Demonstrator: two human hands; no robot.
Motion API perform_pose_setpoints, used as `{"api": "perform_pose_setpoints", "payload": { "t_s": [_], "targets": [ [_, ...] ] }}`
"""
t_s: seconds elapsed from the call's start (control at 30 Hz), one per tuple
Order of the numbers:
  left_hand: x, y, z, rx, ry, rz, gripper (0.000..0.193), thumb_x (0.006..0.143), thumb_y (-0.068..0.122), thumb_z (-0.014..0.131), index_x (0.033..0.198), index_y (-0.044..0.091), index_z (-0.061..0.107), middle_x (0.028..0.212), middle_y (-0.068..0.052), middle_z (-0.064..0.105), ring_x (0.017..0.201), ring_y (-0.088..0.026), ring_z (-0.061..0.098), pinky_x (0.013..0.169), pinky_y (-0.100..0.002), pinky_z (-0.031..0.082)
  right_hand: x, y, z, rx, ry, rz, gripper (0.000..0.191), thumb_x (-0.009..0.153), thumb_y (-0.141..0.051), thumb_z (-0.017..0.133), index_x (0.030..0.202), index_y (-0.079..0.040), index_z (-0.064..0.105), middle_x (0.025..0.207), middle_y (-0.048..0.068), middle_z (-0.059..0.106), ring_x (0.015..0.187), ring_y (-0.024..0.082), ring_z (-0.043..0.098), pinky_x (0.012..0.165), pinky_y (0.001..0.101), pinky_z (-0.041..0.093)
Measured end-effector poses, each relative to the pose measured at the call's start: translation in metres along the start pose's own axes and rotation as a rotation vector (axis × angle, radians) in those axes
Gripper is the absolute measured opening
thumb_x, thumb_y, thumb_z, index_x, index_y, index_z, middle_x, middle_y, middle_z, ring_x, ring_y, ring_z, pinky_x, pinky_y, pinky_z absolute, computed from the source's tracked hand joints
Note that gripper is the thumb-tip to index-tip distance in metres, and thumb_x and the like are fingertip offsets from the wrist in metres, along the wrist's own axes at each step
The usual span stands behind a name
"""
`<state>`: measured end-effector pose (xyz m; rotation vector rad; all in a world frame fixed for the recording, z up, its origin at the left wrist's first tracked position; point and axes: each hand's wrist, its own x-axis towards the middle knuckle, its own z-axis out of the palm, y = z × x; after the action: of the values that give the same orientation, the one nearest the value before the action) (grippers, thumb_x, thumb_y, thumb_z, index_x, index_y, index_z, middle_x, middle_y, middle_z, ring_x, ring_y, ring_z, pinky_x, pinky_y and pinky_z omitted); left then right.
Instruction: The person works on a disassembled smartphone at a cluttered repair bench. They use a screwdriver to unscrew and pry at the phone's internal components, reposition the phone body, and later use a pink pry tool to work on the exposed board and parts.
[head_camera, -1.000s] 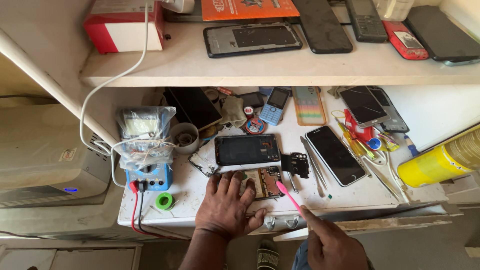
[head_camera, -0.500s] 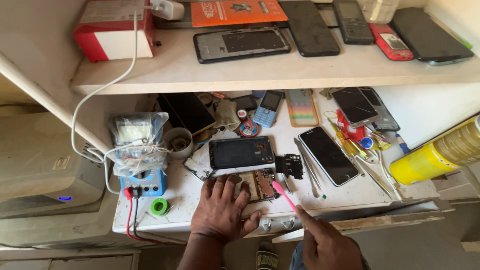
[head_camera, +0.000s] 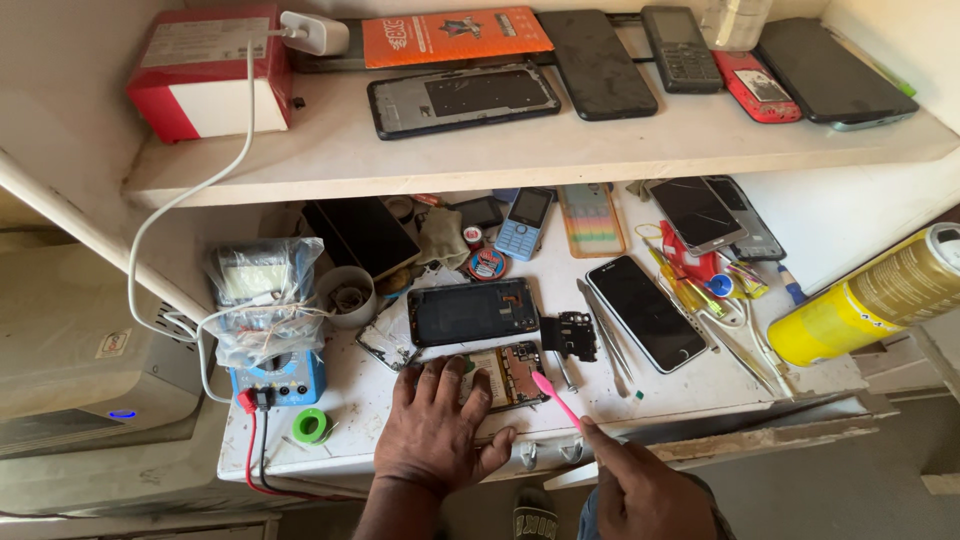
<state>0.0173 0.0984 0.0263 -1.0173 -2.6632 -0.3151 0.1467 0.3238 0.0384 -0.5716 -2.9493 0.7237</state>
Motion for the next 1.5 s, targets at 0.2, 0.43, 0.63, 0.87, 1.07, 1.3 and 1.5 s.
{"api": "perform_pose_setpoints", "payload": {
  "t_s": [0.2,0.43,0.63,0.87,1.07,1.3,1.5],
  "targets": [
    [0.001,0.001,-0.001,0.008,-0.016,-0.005,0.073,0.081,0.066,0.056,0.127,0.009,0.058,0.132,-0.019,0.052,0.126,-0.036,0.045,0.104,-0.060,0.030,0.001,0.000,-0.001,0.012,0.019,-0.022,0.054,0.083,-0.015,0.068,0.133,-0.036,0.070,0.088,0.011,0.076,0.081,0.028,0.077,0.073,0.0416,0.061],
    [0.001,0.001,-0.003,-0.003,-0.045,-0.014,0.074,0.082,0.066,0.056,0.129,0.009,0.058,0.132,-0.019,0.052,0.126,-0.036,0.044,0.104,-0.059,0.030,0.001,-0.001,-0.001,0.040,0.029,-0.020,0.054,0.084,-0.015,0.070,0.134,-0.036,0.069,0.088,0.010,0.076,0.081,0.028,0.077,0.073,0.0414,0.061],
    [0.002,0.000,-0.005,0.003,-0.041,-0.007,0.073,0.080,0.066,0.057,0.127,0.010,0.059,0.132,-0.020,0.052,0.126,-0.036,0.045,0.103,-0.059,0.030,-0.003,-0.004,-0.006,0.128,0.085,0.003,0.049,0.084,-0.014,0.071,0.128,-0.035,0.075,0.089,0.012,0.077,0.081,0.028,0.078,0.073,0.0377,0.061],
    [-0.002,0.000,-0.003,-0.020,-0.006,-0.005,0.073,0.081,0.066,0.057,0.128,0.010,0.061,0.132,-0.019,0.053,0.126,-0.036,0.046,0.104,-0.060,0.031,-0.007,-0.006,-0.007,0.313,0.186,-0.135,0.044,0.085,-0.007,0.064,0.124,-0.026,0.073,0.093,0.012,0.079,0.086,0.024,0.082,0.074,0.0346,0.061],
    [-0.002,-0.001,-0.004,-0.013,0.026,0.007,0.072,0.082,0.066,0.057,0.127,0.009,0.061,0.132,-0.020,0.054,0.126,-0.037,0.047,0.105,-0.061,0.031,-0.004,-0.004,-0.007,0.234,0.084,-0.190,0.053,0.085,-0.007,0.064,0.133,-0.030,0.070,0.092,0.011,0.078,0.081,0.025,0.080,0.072,0.0352,0.061],
    [-0.003,-0.001,-0.003,-0.005,0.049,0.013,0.070,0.082,0.067,0.057,0.124,0.011,0.062,0.132,-0.021,0.055,0.124,-0.038,0.048,0.104,-0.061,0.031,0.001,-0.009,0.000,0.137,0.049,-0.236,0.058,0.082,-0.007,0.065,0.135,-0.031,0.069,0.088,0.011,0.077,0.077,0.031,0.076,0.067,0.0424,0.060],
    [-0.004,-0.001,-0.003,-0.013,0.059,0.012,0.071,0.083,0.066,0.057,0.125,0.010,0.062,0.131,-0.021,0.055,0.123,-0.038,0.048,0.105,-0.061,0.032,0.009,-0.014,0.005,0.046,0.039,-0.247,0.058,0.081,-0.011,0.067,0.136,-0.030,0.067,0.092,0.013,0.076,0.076,0.034,0.074,0.066,0.0447,0.059]
  ]
}}
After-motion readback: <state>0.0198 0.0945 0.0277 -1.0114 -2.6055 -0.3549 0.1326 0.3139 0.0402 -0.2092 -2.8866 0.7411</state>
